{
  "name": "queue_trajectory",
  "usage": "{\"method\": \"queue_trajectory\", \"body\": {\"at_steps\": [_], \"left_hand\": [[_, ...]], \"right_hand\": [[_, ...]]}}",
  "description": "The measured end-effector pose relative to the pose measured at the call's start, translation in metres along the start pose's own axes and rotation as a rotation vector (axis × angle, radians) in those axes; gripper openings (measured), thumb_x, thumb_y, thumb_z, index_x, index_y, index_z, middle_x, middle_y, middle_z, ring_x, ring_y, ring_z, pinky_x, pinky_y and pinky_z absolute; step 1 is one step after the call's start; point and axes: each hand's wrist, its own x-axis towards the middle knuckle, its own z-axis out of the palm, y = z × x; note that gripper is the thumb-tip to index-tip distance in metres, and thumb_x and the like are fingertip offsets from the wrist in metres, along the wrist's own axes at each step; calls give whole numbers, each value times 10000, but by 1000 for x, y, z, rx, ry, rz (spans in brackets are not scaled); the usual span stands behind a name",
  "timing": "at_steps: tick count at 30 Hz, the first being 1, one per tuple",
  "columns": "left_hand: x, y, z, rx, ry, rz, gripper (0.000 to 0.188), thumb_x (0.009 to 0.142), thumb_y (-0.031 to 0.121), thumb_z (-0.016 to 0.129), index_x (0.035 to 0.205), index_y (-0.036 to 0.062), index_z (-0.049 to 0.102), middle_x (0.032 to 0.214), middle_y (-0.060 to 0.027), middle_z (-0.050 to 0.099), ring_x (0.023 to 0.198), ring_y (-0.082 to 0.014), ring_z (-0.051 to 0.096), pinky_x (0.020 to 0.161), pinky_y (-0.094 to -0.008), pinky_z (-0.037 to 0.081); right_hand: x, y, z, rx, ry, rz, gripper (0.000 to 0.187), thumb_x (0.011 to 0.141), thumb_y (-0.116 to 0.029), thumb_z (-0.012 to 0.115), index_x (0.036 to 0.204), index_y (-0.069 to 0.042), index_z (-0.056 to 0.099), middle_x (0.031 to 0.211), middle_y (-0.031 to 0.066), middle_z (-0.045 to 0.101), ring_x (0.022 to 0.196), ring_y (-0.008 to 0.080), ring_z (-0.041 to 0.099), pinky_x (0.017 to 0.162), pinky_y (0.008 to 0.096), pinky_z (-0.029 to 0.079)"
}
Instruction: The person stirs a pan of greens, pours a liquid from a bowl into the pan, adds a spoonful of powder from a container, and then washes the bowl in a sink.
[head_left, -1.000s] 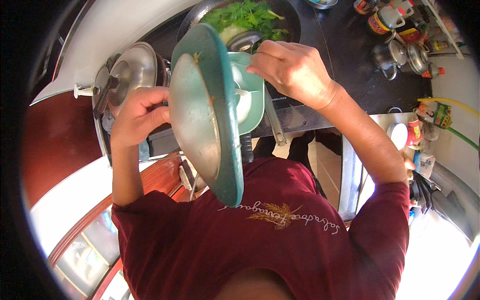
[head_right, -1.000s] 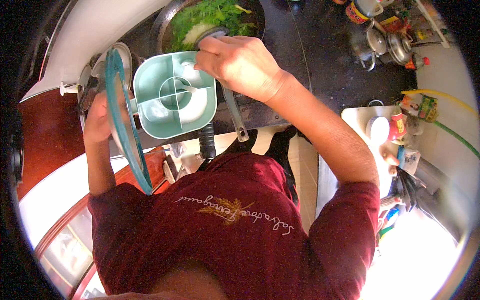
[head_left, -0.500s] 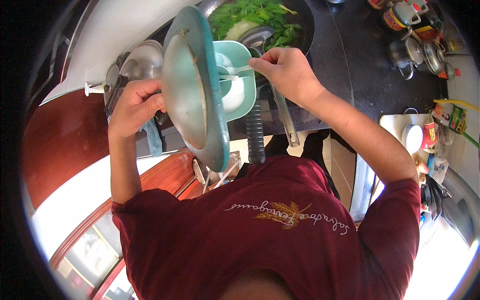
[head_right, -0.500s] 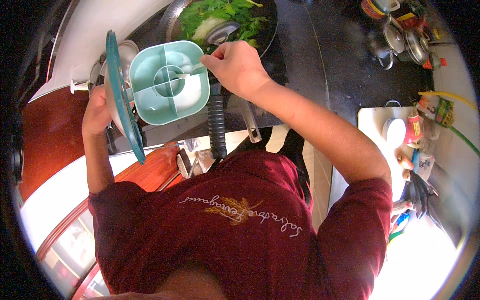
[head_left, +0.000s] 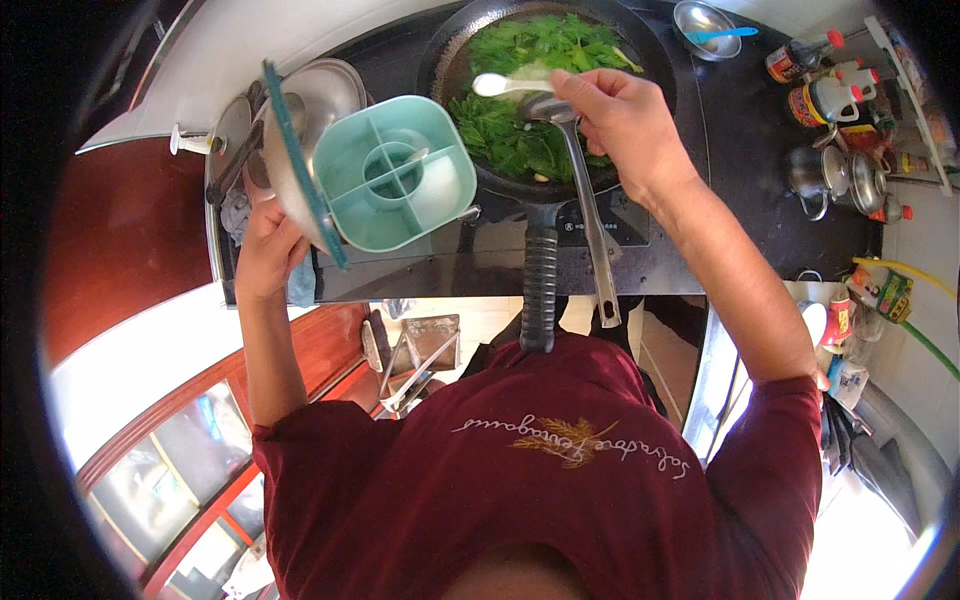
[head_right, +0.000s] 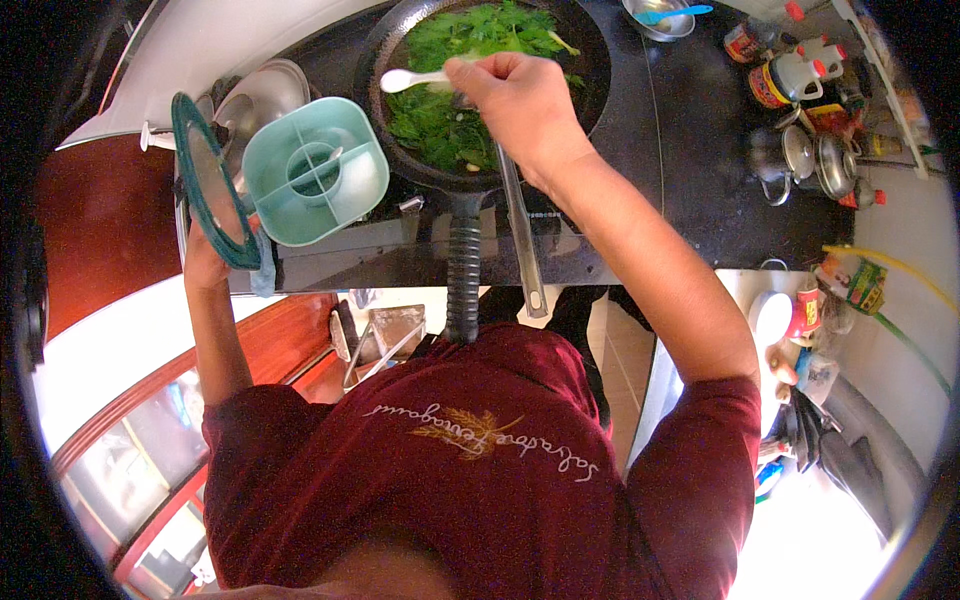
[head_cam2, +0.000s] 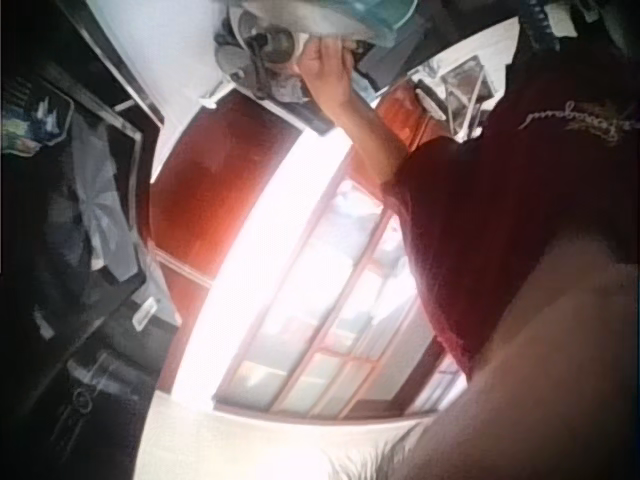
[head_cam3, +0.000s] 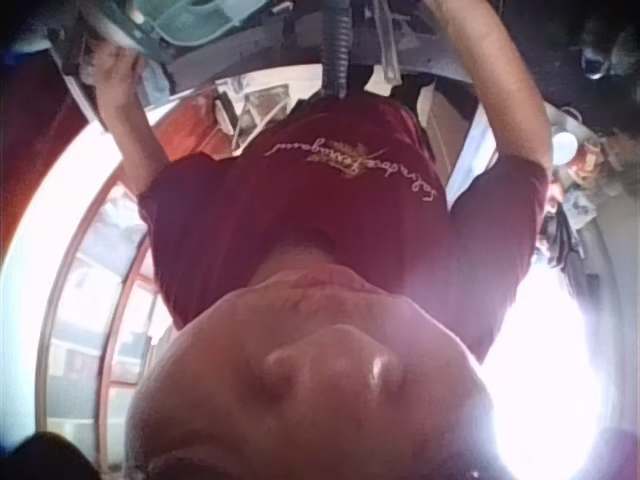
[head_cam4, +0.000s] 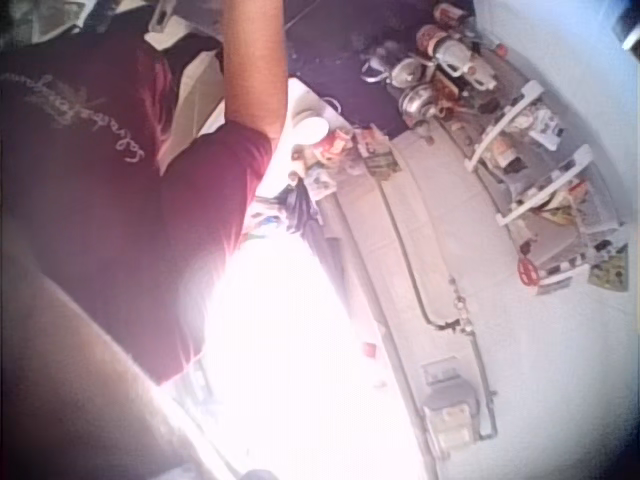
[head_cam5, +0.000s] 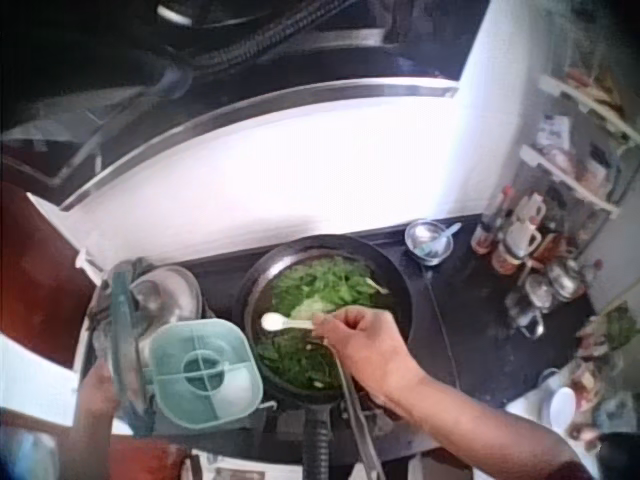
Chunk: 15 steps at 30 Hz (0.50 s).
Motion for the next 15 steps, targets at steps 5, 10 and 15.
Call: {"method": "queue_trajectory", "body": {"at_steps": [5,10,15], "left_hand": [[-24,-19,-13,-208,91,-25,313,866,270,593,878,-38,645,529,18,503,353,-18,293,348,-187,164],[-35,-31,-11,-195,133,39,265,849,238,617,856,-27,625,552,2,525,357,-19,312,349,-179,182],[-14,-15,16,-106,76,102,191,832,183,616,844,-6,598,614,-6,549,383,-16,357,382,-173,261]], "right_hand": [[36,4,4,-705,248,-541,211,807,-268,640,760,-62,631,621,75,573,521,199,574,489,304,437],[58,-9,-12,-1160,493,-1087,134,790,-276,655,753,-152,617,711,-4,585,584,230,589,466,323,458],[42,-25,-38,-1084,515,-1040,130,782,-254,671,783,-126,650,735,30,605,603,240,592,520,314,466]]}}
